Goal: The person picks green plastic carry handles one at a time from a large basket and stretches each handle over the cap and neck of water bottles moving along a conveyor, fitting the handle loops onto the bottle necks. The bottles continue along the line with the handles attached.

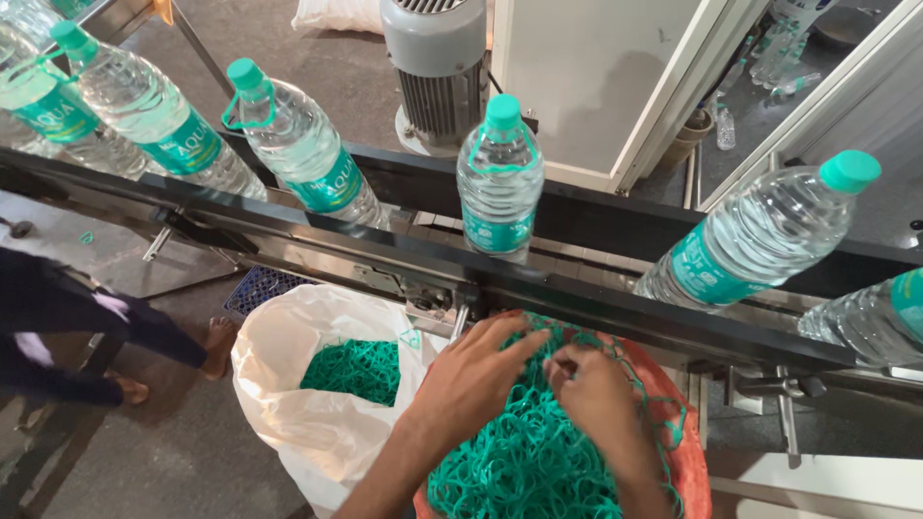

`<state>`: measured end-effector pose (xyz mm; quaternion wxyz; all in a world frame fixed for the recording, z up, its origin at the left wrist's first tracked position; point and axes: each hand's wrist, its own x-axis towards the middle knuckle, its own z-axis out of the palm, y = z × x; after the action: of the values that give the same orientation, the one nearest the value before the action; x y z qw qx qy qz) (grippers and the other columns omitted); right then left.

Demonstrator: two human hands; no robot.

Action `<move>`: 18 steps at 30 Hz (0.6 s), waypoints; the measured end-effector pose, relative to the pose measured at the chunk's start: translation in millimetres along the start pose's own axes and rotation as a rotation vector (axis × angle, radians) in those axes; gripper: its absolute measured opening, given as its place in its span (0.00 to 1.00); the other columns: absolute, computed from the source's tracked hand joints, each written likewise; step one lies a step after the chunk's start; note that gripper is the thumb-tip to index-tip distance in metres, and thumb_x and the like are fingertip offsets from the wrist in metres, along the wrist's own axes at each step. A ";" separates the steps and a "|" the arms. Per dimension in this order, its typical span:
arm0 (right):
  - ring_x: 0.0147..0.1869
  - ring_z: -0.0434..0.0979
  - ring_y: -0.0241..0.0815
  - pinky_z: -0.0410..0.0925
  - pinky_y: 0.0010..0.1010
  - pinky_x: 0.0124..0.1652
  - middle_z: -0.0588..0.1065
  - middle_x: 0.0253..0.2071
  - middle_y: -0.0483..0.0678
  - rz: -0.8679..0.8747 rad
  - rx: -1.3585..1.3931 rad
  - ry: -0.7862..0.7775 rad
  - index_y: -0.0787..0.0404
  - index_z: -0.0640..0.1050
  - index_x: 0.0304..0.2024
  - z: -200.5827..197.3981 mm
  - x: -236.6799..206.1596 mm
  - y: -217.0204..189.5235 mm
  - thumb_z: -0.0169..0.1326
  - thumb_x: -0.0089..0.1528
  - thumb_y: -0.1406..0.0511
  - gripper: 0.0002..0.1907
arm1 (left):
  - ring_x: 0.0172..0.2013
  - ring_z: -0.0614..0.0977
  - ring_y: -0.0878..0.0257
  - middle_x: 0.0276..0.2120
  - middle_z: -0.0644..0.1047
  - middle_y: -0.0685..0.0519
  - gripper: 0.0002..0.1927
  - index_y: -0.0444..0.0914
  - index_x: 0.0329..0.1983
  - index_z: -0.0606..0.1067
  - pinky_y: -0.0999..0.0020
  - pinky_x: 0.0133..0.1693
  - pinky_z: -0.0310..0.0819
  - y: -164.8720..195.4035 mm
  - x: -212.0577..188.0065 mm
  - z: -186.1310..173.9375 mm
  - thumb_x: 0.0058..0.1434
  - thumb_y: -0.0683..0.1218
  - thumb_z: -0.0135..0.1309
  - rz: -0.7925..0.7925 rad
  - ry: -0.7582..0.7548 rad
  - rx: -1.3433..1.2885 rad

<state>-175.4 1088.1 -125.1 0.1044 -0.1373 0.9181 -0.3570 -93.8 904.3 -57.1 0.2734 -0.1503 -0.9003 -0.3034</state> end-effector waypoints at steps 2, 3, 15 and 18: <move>0.33 0.84 0.43 0.73 0.35 0.36 0.83 0.33 0.51 -0.134 0.036 -0.176 0.59 0.83 0.40 -40.4 -10.9 13.9 0.58 0.58 0.62 0.11 | 0.49 0.81 0.44 0.49 0.79 0.44 0.21 0.39 0.53 0.77 0.54 0.46 0.76 2.4 8.5 9.2 0.54 0.42 0.55 0.122 -0.075 -0.046; 0.34 0.81 0.43 0.72 0.34 0.35 0.79 0.33 0.51 -0.222 0.060 -0.178 0.61 0.82 0.38 -60.8 -15.5 18.3 0.58 0.61 0.61 0.10 | 0.48 0.81 0.45 0.48 0.79 0.45 0.19 0.39 0.53 0.77 0.53 0.47 0.76 5.1 15.9 16.1 0.58 0.43 0.57 0.119 -0.167 -0.146; 0.35 0.77 0.33 0.71 0.23 0.34 0.80 0.36 0.46 -0.307 0.383 0.746 0.65 0.81 0.50 -236.6 -4.9 -44.4 0.58 0.68 0.70 0.09 | 0.29 0.80 0.55 0.30 0.80 0.43 0.20 0.40 0.63 0.73 0.60 0.33 0.76 123.2 186.4 84.4 0.68 0.42 0.54 -0.245 0.209 -0.708; 0.39 0.80 0.43 0.71 0.31 0.39 0.79 0.36 0.52 -0.492 -0.021 0.919 0.67 0.84 0.48 -238.2 28.2 -32.8 0.60 0.69 0.70 0.07 | 0.38 0.83 0.46 0.38 0.80 0.42 0.14 0.40 0.59 0.75 0.56 0.41 0.77 112.4 210.0 107.1 0.71 0.42 0.54 -0.048 0.408 -0.344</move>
<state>-265.0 1204.9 67.0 -0.3975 -0.1791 0.8133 -0.3852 -256.7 1080.2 46.2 0.4121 -0.1088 -0.7652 -0.4825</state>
